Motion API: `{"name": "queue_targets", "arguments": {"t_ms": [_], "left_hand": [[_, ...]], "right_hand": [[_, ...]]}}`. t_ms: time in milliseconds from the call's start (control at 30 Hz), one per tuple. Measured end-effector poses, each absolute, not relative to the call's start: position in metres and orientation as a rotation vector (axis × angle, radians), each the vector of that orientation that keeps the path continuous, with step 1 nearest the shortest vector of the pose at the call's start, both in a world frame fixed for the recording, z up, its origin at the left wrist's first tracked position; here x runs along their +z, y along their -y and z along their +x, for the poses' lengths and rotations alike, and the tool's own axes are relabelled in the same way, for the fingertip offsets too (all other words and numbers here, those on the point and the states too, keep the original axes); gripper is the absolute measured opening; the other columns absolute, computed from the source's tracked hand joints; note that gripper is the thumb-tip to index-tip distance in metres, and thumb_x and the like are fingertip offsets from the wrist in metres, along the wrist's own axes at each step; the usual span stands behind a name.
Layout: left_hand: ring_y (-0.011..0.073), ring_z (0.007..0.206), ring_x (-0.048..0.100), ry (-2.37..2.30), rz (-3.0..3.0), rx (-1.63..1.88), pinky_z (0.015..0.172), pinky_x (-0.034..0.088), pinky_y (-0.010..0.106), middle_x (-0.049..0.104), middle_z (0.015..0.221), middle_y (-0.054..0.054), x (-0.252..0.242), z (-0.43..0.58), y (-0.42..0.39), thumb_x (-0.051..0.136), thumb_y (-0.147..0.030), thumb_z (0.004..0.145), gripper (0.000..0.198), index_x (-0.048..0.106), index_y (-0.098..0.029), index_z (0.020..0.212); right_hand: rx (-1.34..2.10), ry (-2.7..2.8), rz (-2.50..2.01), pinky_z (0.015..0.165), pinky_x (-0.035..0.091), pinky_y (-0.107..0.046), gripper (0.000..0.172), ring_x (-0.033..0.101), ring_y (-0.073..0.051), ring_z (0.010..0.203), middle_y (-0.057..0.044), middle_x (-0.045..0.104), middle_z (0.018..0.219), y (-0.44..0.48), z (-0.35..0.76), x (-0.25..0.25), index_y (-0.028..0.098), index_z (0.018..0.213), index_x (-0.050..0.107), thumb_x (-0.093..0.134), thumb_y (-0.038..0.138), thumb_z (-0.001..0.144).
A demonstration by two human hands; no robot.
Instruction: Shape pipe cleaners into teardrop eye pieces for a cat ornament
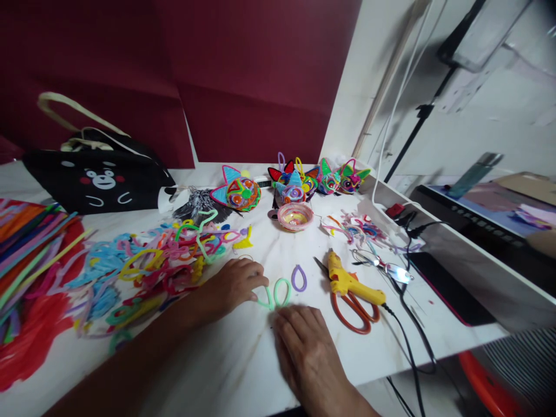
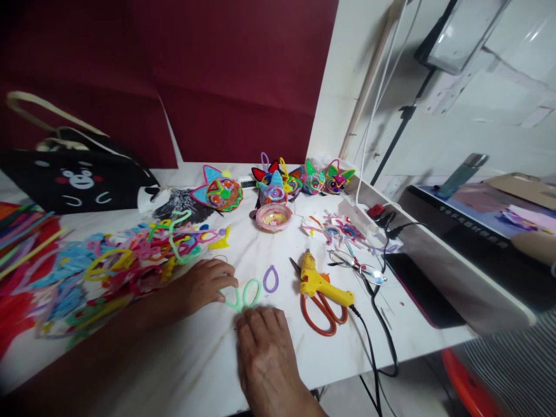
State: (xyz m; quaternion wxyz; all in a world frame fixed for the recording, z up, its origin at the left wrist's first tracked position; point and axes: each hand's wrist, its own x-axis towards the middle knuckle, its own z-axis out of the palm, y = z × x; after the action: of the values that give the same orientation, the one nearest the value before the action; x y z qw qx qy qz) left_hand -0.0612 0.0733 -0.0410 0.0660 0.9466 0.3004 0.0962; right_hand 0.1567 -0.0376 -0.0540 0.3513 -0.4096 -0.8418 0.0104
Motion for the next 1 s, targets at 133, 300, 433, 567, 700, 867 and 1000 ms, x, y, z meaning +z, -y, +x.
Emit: {"name": "queue_targets", "arguments": {"t_ms": [133,300,433,567,700,867,1000], "left_hand": [[0.0237,0.106,0.054,-0.916,2.917,0.262,0.09,0.033,0.037,0.062,0.112,0.003,-0.04,-0.06,-0.073,0.075,-0.026,0.081,0.032,0.061,-0.027,0.11],[0.0234,0.105,0.055,-0.911,2.955,0.264,0.09,0.033,0.037,0.062,0.112,0.002,-0.039,-0.06,-0.072,0.076,-0.028,0.08,0.031,0.061,-0.027,0.107],[0.0227,0.099,0.056,-0.902,2.959,0.247,0.084,0.035,0.035,0.061,0.109,0.002,-0.038,-0.059,-0.071,0.076,-0.027,0.08,0.03,0.061,-0.026,0.105],[0.0207,0.093,0.055,-0.845,2.95,0.217,0.082,0.039,0.033,0.059,0.105,0.003,-0.036,-0.055,-0.07,0.073,-0.02,0.081,0.025,0.061,-0.022,0.103],[0.0207,0.093,0.054,-0.814,2.912,0.219,0.084,0.04,0.032,0.059,0.103,0.005,-0.034,-0.053,-0.069,0.07,-0.014,0.082,0.02,0.061,-0.018,0.1],[0.0208,0.096,0.054,-0.813,2.863,0.216,0.084,0.04,0.031,0.059,0.101,0.004,-0.032,-0.052,-0.066,0.067,-0.01,0.083,0.018,0.06,-0.017,0.098],[0.0198,0.094,0.054,-0.802,2.854,0.238,0.084,0.04,0.03,0.06,0.1,0.004,-0.03,-0.051,-0.064,0.064,-0.01,0.086,0.015,0.059,-0.018,0.097]], "right_hand": [[0.005,2.19,-1.056,0.081,0.045,-0.039,0.022,0.056,-0.024,0.091,-0.01,0.068,0.103,0.037,0.155,-0.054,0.011,0.109,0.062,0.05,0.007,0.091],[-0.102,2.251,-1.033,0.085,0.045,-0.04,0.027,0.055,-0.026,0.1,-0.011,0.067,0.118,0.036,0.153,-0.053,0.009,0.113,0.062,0.041,0.009,0.096],[-0.128,2.255,-1.042,0.087,0.044,-0.04,0.027,0.055,-0.026,0.103,-0.01,0.068,0.117,0.036,0.152,-0.053,0.01,0.112,0.063,0.04,0.012,0.098],[-0.16,2.226,-1.024,0.087,0.044,-0.04,0.028,0.055,-0.026,0.104,-0.01,0.069,0.114,0.035,0.153,-0.052,0.009,0.108,0.065,0.039,0.01,0.098],[-0.17,2.212,-1.011,0.087,0.044,-0.04,0.027,0.055,-0.026,0.102,-0.01,0.07,0.109,0.036,0.153,-0.052,0.009,0.109,0.064,0.04,0.01,0.098],[-0.172,2.226,-1.025,0.088,0.043,-0.041,0.027,0.055,-0.027,0.103,-0.011,0.07,0.111,0.037,0.152,-0.053,0.009,0.11,0.064,0.041,0.009,0.097],[-0.159,2.225,-1.012,0.088,0.043,-0.041,0.026,0.055,-0.026,0.103,-0.011,0.07,0.11,0.036,0.152,-0.054,0.008,0.109,0.064,0.042,0.01,0.097]]}}
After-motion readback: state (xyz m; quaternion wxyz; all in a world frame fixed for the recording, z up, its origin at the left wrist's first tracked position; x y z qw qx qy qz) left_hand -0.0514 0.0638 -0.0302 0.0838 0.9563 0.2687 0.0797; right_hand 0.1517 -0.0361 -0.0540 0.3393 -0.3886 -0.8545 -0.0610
